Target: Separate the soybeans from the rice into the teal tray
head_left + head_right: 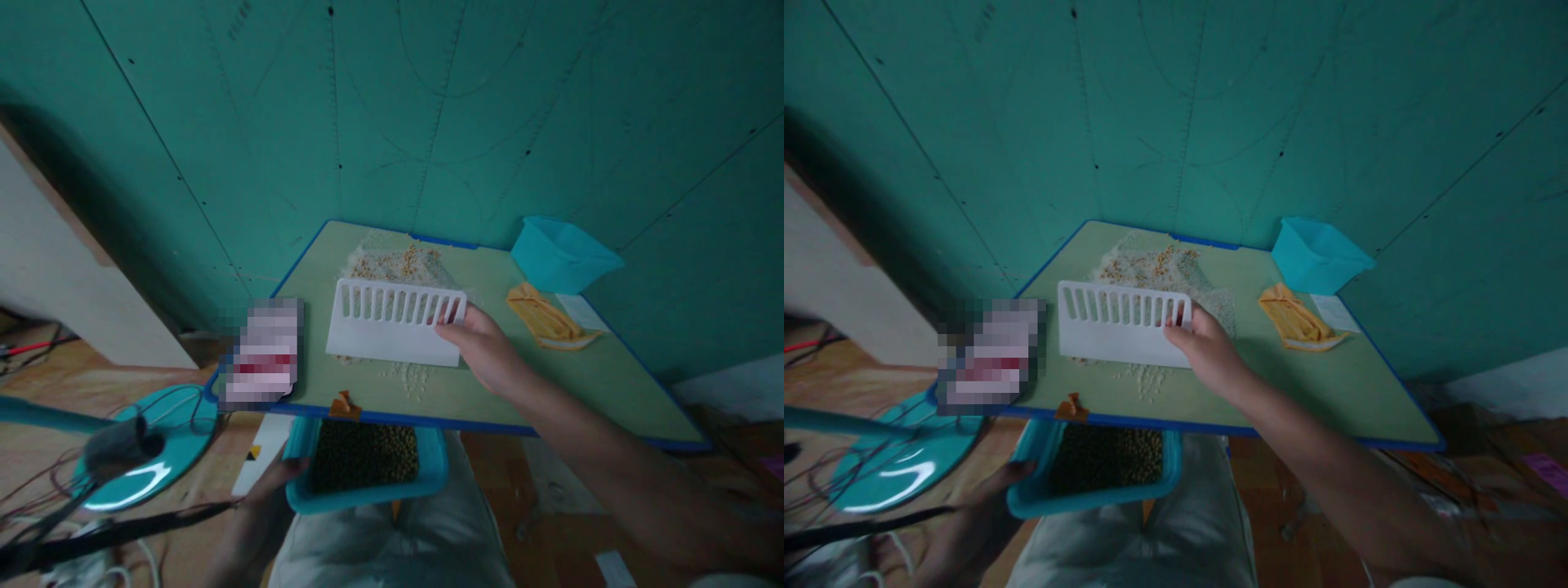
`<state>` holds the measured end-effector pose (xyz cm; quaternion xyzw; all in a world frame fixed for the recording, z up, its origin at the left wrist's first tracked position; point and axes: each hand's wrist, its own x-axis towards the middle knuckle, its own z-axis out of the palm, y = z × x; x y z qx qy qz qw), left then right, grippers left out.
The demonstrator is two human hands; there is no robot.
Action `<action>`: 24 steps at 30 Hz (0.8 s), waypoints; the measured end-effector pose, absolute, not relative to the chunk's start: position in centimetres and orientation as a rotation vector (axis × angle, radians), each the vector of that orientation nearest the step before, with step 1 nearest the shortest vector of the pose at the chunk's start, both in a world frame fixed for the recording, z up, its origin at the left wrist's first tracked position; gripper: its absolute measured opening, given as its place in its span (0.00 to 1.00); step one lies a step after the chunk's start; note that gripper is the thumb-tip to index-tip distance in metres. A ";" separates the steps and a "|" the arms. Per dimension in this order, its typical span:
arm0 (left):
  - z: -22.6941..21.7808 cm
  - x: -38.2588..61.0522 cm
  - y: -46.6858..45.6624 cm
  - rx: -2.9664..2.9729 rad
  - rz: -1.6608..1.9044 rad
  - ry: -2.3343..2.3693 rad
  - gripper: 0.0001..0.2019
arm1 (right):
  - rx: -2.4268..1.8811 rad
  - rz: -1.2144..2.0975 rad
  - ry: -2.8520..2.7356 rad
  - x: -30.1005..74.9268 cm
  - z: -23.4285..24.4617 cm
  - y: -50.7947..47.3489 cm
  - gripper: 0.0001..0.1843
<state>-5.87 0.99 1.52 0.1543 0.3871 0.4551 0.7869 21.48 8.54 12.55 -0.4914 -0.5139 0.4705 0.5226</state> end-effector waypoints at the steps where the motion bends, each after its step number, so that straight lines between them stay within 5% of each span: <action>1: 1.6 -5.8 1.0 0.334 0.987 0.838 0.22 | -1.173 1.133 -1.223 21.5 12.5 8.6 0.08; 13: 1.3 -5.7 0.8 0.289 0.962 0.789 0.18 | -1.163 1.139 -1.220 21.3 12.3 9.0 0.08; 24: 1.8 -5.4 0.9 0.314 0.974 0.778 0.26 | -1.214 1.162 -1.212 21.2 12.5 8.6 0.10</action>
